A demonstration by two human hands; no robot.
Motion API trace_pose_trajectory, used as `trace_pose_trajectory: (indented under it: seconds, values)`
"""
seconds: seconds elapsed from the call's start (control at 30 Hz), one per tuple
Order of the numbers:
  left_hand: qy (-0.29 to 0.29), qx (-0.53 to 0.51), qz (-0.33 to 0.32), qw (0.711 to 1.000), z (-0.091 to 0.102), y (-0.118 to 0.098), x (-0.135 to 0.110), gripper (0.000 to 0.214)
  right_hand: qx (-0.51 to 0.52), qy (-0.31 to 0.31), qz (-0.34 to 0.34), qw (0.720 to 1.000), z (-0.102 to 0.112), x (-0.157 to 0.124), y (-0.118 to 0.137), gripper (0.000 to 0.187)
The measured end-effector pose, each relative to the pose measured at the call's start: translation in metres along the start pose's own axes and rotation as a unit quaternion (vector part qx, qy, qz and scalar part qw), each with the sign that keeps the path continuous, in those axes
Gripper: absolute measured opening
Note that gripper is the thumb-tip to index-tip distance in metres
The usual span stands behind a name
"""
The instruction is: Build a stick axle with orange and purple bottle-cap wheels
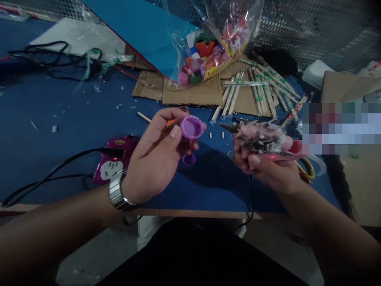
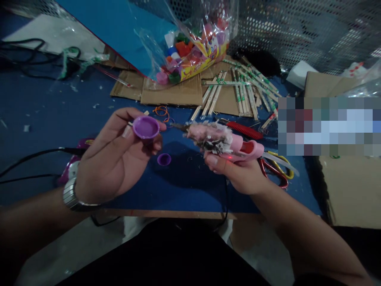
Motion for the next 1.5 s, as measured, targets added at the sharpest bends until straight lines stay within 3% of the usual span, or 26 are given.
trace_pose_trajectory:
  seconds: [0.1,0.3,0.43,0.5,0.6,0.7,0.8,0.93,1.1,1.23,1.37,1.5]
  values:
    - [-0.059,0.033,-0.052,0.996,0.009,-0.014,0.001,0.015,-0.004,0.040,0.003,0.999,-0.012,0.006,0.003,0.046]
    - [-0.097,0.044,-0.172,0.979,0.012,-0.048,-0.001,0.008,-0.106,0.012,-0.074,0.992,-0.034,0.029,-0.002,0.042]
    - [-0.121,0.041,-0.186,0.974,0.011,-0.059,-0.007,0.013,-0.137,0.058,-0.065,0.987,-0.061,0.047,-0.014,0.060]
    - [-0.139,0.032,-0.202,0.969,0.011,-0.063,-0.011,0.010,-0.184,0.082,-0.072,0.977,-0.070,0.054,-0.021,0.059]
    - [-0.143,0.047,-0.220,0.964,0.011,-0.067,-0.010,0.012,-0.181,0.067,-0.070,0.979,-0.071,0.060,-0.024,0.059]
    - [-0.181,0.106,-0.261,0.942,0.015,-0.076,-0.016,0.013,-0.222,0.064,-0.068,0.971,-0.073,0.063,-0.020,0.051]
    - [-0.178,0.133,-0.230,0.947,0.015,-0.072,-0.014,0.017,-0.267,0.066,-0.058,0.960,-0.076,0.064,-0.017,0.041]
    - [-0.157,0.148,-0.237,0.947,0.010,-0.075,-0.015,0.014,-0.216,0.073,-0.011,0.974,-0.077,0.062,-0.014,0.034]
    - [-0.133,0.084,-0.250,0.955,0.009,-0.065,-0.015,0.013,-0.118,0.070,0.026,0.990,-0.064,0.058,0.005,0.031]
    - [-0.051,0.065,-0.117,0.990,0.000,-0.023,-0.008,0.024,0.018,-0.015,0.011,1.000,-0.036,0.051,0.010,0.036]
    - [0.015,0.059,-0.032,0.998,-0.012,0.011,-0.015,0.030,0.090,-0.018,-0.025,0.995,-0.032,0.048,-0.005,0.054]
    - [0.022,0.061,-0.025,0.998,-0.012,0.016,-0.019,0.030,0.079,-0.007,-0.021,0.997,-0.031,0.047,-0.013,0.051]
Point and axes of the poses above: each hand's wrist, its own x-axis towards the middle knuckle, its own z-axis out of the back of the hand, y = z × x, the point moved 10 cm from there along x, towards the middle knuckle, and after that the axes turned 14 degrees about y, right-handed, at the moved point
